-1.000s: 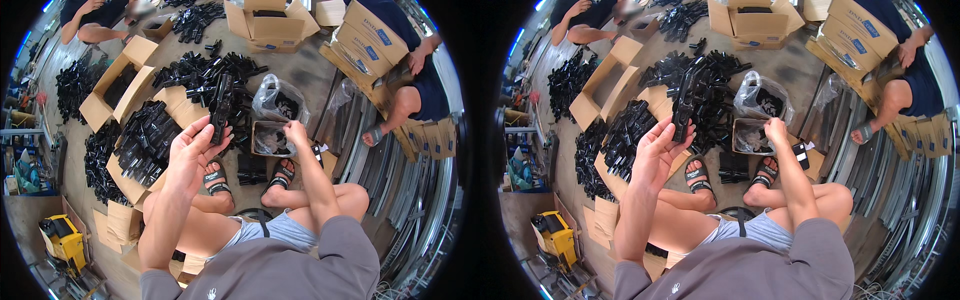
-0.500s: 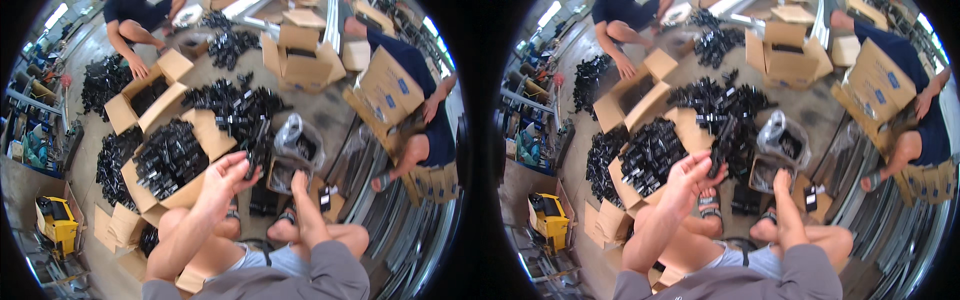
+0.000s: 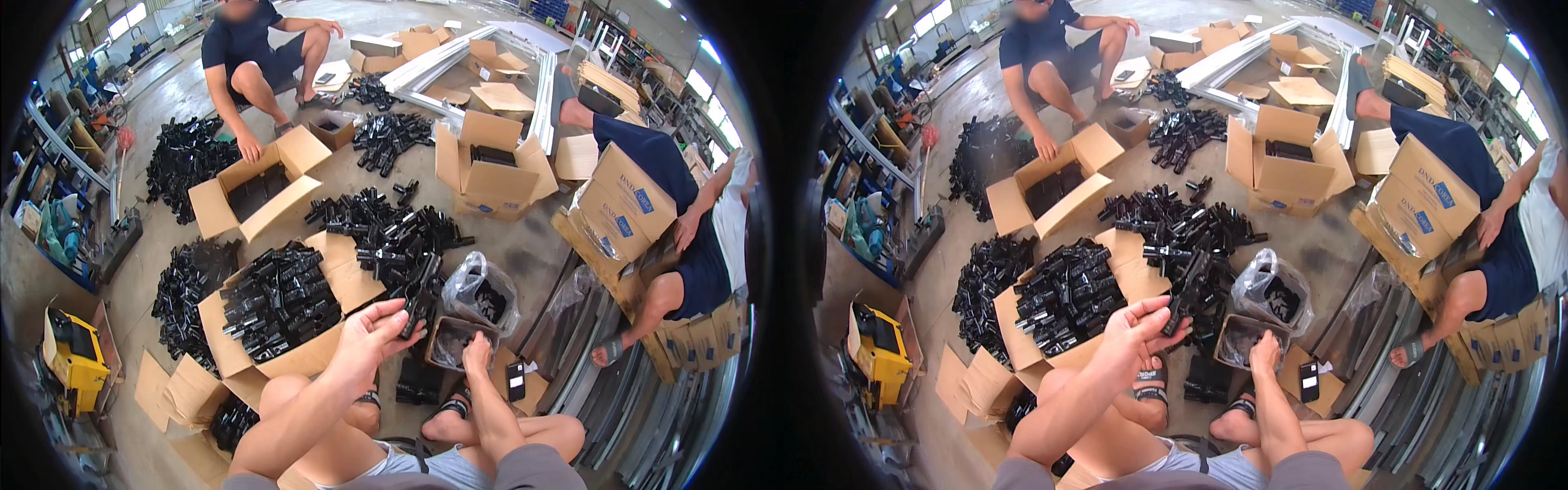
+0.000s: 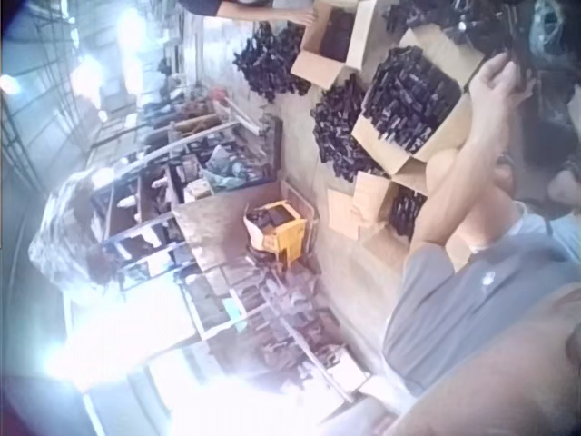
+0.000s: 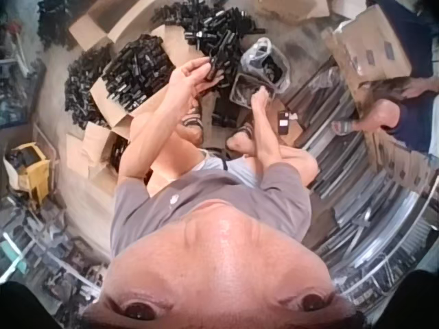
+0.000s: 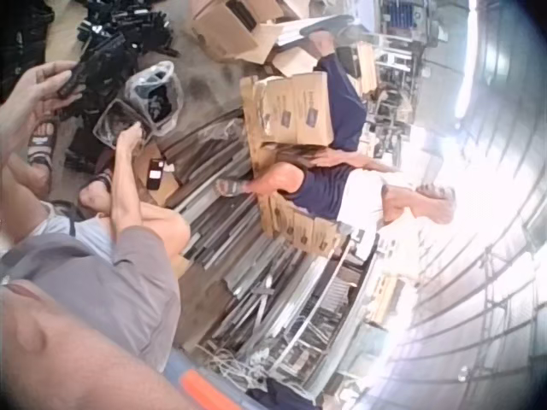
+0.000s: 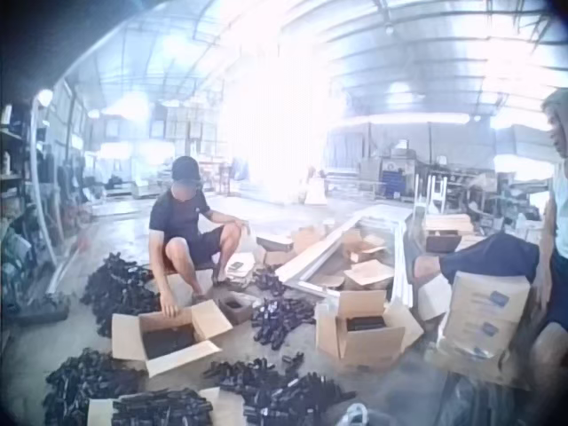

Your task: The person assembles small black plastic components onto metal brackets by hand while sitting on the floor among several boxes of parts.

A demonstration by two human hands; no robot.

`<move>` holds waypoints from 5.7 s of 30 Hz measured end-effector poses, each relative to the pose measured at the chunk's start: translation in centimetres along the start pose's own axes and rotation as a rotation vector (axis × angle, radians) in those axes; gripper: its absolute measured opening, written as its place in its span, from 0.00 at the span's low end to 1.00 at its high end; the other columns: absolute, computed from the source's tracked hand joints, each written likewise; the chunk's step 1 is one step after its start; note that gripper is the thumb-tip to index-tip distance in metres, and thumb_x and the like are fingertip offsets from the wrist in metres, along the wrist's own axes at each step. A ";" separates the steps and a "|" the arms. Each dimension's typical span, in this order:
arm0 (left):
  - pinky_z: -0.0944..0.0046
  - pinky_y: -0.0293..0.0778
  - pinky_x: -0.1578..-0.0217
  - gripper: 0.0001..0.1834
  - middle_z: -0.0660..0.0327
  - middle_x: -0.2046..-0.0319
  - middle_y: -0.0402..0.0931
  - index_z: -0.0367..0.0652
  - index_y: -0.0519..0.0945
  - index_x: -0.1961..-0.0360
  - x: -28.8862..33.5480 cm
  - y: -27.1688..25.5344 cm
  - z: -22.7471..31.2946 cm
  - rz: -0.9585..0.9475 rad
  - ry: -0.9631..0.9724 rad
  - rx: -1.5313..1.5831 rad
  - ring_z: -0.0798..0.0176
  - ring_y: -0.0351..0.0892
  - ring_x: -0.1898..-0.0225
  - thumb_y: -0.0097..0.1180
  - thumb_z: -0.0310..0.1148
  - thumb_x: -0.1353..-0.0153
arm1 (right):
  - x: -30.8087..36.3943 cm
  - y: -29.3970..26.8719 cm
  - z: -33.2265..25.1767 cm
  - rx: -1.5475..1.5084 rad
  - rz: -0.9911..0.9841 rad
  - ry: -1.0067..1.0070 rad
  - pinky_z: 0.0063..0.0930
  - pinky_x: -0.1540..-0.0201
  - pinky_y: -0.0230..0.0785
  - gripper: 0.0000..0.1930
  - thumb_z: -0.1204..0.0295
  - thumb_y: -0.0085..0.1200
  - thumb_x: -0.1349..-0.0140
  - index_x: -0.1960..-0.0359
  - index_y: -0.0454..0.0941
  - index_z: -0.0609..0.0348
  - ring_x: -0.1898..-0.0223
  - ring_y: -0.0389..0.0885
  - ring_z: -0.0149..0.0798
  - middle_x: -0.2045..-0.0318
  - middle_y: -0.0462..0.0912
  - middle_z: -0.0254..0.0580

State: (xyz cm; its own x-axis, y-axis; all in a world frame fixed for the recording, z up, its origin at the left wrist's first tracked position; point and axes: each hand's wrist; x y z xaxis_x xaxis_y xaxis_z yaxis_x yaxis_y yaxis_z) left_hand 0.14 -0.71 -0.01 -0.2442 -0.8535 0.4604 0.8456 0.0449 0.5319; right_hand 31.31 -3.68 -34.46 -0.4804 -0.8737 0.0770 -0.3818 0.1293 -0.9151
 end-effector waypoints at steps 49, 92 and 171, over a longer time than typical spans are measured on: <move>0.69 0.80 0.46 0.23 0.51 0.47 0.85 0.29 0.75 0.36 1.0 -0.8 -1.8 0.064 0.301 -0.033 0.69 0.84 0.49 0.62 0.23 0.30 | 10.5 -20.8 -27.7 -0.846 0.266 -0.498 0.30 0.66 0.74 0.05 0.74 0.64 0.32 0.62 0.84 0.64 0.71 0.82 0.37 0.70 0.84 0.43; 0.69 0.81 0.49 0.23 0.55 0.49 0.85 0.31 0.78 0.38 1.4 -2.2 -0.1 0.094 0.308 -0.025 0.69 0.85 0.52 0.65 0.25 0.32 | 9.2 -18.0 -25.0 -0.941 0.054 -0.397 0.32 0.77 0.61 0.36 0.52 0.30 0.16 0.84 0.70 0.60 0.84 0.71 0.33 0.87 0.71 0.35; 0.57 0.78 0.42 0.24 0.50 0.41 0.83 0.37 0.79 0.37 11.3 -5.1 1.3 0.285 0.749 -1.126 0.53 0.84 0.41 0.65 0.25 0.35 | 12.9 -2.7 -8.3 -0.278 -0.287 -0.417 0.46 0.60 0.77 0.15 0.61 0.57 0.35 0.63 0.79 0.63 0.61 0.84 0.51 0.64 0.83 0.50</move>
State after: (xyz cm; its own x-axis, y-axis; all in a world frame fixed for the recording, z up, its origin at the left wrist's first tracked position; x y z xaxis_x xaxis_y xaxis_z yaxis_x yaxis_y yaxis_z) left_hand -7.51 -9.95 3.40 0.0077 -0.9746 -0.2238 0.8340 0.1297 -0.5363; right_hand 19.64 -11.38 -27.75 0.0036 -0.9957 0.0929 -0.6709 -0.0713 -0.7381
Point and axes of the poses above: each hand's wrist, its own x-axis away from the middle knuckle, its own y-axis out of the palm, z = x × y
